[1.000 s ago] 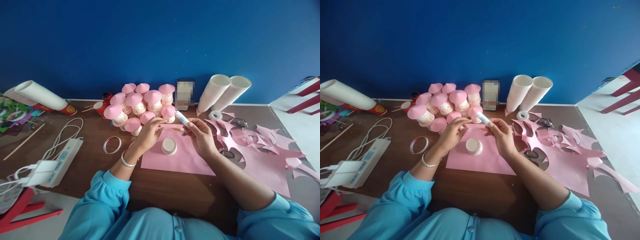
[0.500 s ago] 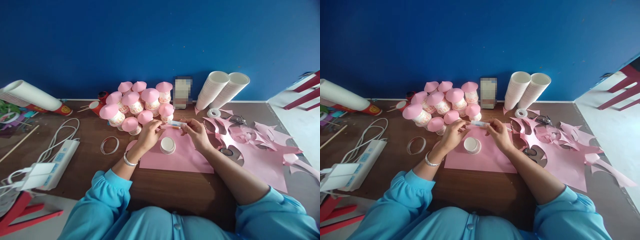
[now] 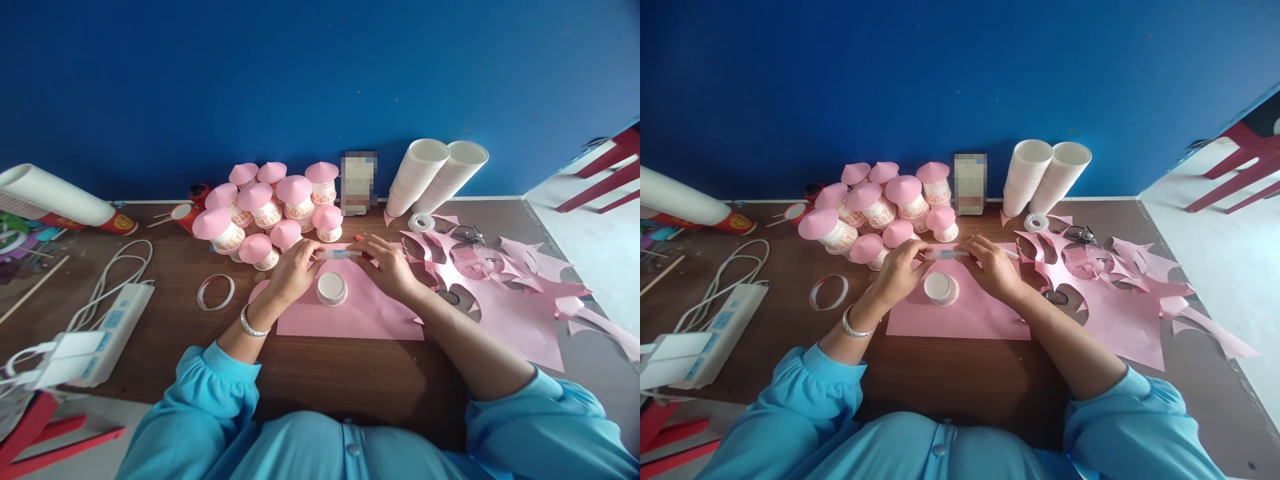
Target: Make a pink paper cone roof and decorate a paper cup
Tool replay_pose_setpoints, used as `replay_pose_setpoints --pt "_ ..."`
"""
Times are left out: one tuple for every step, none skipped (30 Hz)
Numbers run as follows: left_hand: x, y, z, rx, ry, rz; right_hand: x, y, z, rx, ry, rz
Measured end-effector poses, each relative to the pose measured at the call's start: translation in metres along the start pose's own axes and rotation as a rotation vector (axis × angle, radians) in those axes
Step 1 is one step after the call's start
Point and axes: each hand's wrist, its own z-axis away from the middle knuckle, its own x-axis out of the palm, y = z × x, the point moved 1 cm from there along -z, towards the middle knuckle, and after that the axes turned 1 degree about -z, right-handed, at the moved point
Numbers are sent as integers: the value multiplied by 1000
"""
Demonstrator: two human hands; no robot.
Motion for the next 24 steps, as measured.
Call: replay_pose_setpoints --pt "-1 1 1 15 -18 -40 0 -1 0 -29 -10 20" --pt "-1 2 1 22 -35 -71 0 -2 1 -49 -20 39" --pt "-2 3 1 24 -50 -91 0 -2 1 -62 -30 56" --pt "-3 4 1 26 -60 -99 0 -3 2 -69 -37 65" --pt "-4 4 1 29 -68 -97 1 -3 3 -72 -40 66" --pt "-4 5 1 33 -72 -90 2 -3 4 -67 -37 60" --pt "-4 5 1 40 -72 -81 3 -3 4 -59 -32 52" --pt "-3 5 1 48 -70 -73 4 -3 5 -43 -24 47" --pt "-2 5 1 55 -68 -68 5 -3 5 -22 -20 46" --pt "-1 5 1 60 -65 -67 6 -4 5 0 -19 48" --pt "0 5 0 68 -61 -67 6 -4 4 24 -24 54" --pt "0 5 0 82 -57 -65 6 -5 3 45 -32 58" --pt "0 6 0 99 -57 -62 5 -5 2 61 -43 59" --pt "-2 6 0 125 -58 -55 2 -6 2 74 -57 62" --pt "-5 7 0 147 -62 -49 -2 -5 2 81 -66 73" --pt "-9 7 1 162 -78 -49 -7 -5 3 86 -70 96" --pt "-15 7 2 158 -87 -57 -14 -4 5 91 -72 130" --pt "-22 6 5 136 -78 -73 -21 -3 8 97 -70 176" --pt "-30 5 9 107 -63 -84 -28 -2 14 107 -72 231" --pt "-38 3 14 88 -59 -84 -35 0 20 119 -81 283" --pt "-46 2 20 77 -64 -92 -41 2 28 131 -94 336" --pt "-54 1 28 67 -81 -105 -46 4 36 129 -109 400" --pt "-61 1 36 54 -96 -118 -49 5 45 103 -126 476" --pt "-67 0 44 29 -114 -144 -51 8 53 60 -143 549"
